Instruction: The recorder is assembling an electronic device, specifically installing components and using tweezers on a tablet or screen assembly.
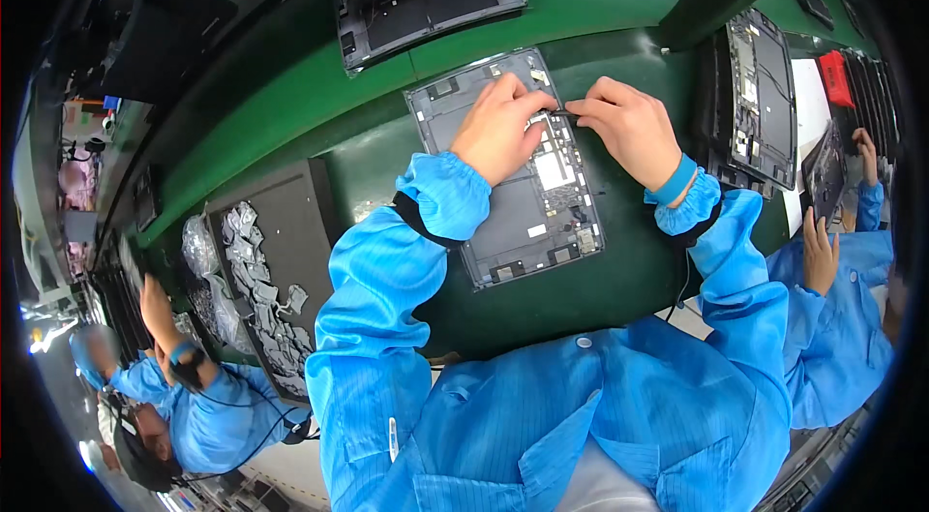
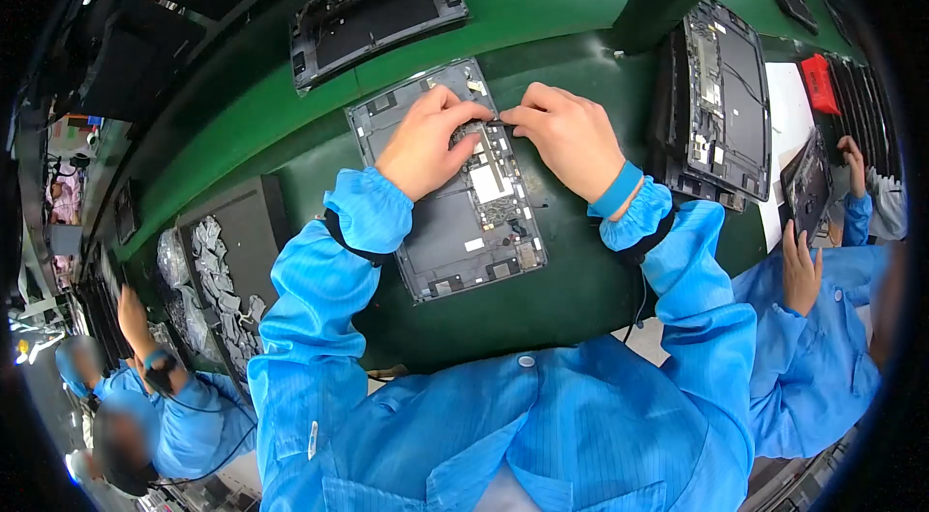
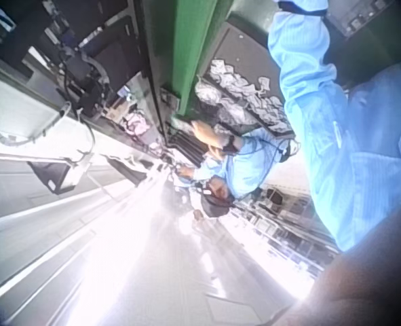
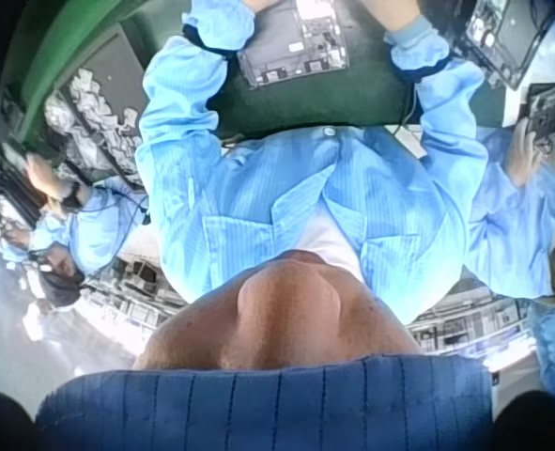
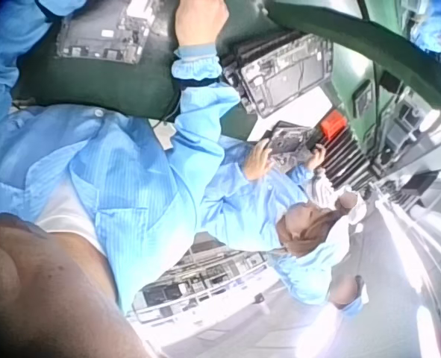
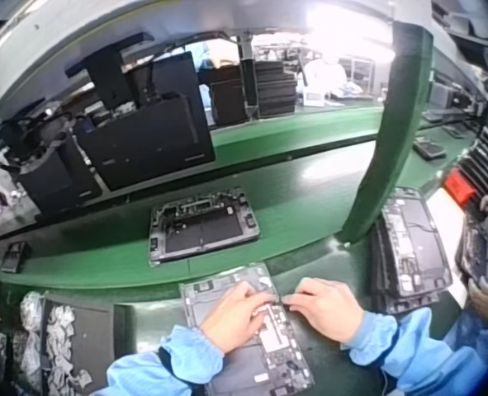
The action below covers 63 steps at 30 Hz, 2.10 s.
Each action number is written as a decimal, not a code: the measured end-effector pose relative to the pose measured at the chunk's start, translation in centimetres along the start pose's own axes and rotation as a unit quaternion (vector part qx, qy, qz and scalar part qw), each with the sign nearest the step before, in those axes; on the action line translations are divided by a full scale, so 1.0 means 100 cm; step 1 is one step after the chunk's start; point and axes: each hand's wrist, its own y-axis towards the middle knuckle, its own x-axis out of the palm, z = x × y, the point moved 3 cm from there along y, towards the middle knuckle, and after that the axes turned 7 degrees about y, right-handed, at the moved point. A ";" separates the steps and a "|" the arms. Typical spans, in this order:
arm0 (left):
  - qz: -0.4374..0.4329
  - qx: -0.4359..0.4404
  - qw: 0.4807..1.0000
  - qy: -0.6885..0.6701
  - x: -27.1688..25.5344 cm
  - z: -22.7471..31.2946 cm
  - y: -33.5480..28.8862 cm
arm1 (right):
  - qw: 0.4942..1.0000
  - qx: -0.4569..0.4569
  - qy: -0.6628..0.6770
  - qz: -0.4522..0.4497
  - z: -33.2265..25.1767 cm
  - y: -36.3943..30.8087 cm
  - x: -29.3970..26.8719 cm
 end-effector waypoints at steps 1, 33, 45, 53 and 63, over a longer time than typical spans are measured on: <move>-0.001 -0.004 1.000 -0.003 0.000 0.000 0.000 | 1.000 -0.018 -0.003 0.011 0.000 0.001 0.001; 0.402 -0.384 0.741 -0.378 -0.095 -0.079 -0.107 | 0.731 0.257 0.630 0.046 -0.018 0.000 0.033; 0.128 -0.539 0.759 0.343 -0.249 -0.331 -0.177 | 0.723 0.272 0.628 -0.098 -0.024 -0.041 0.068; 0.168 -0.465 0.869 -0.020 -0.201 -0.284 -0.068 | 0.706 0.248 0.652 -0.125 -0.016 -0.044 0.066; -0.025 -0.452 0.877 0.162 -0.155 -0.315 -0.020 | 0.696 0.238 0.663 -0.139 -0.018 -0.040 0.071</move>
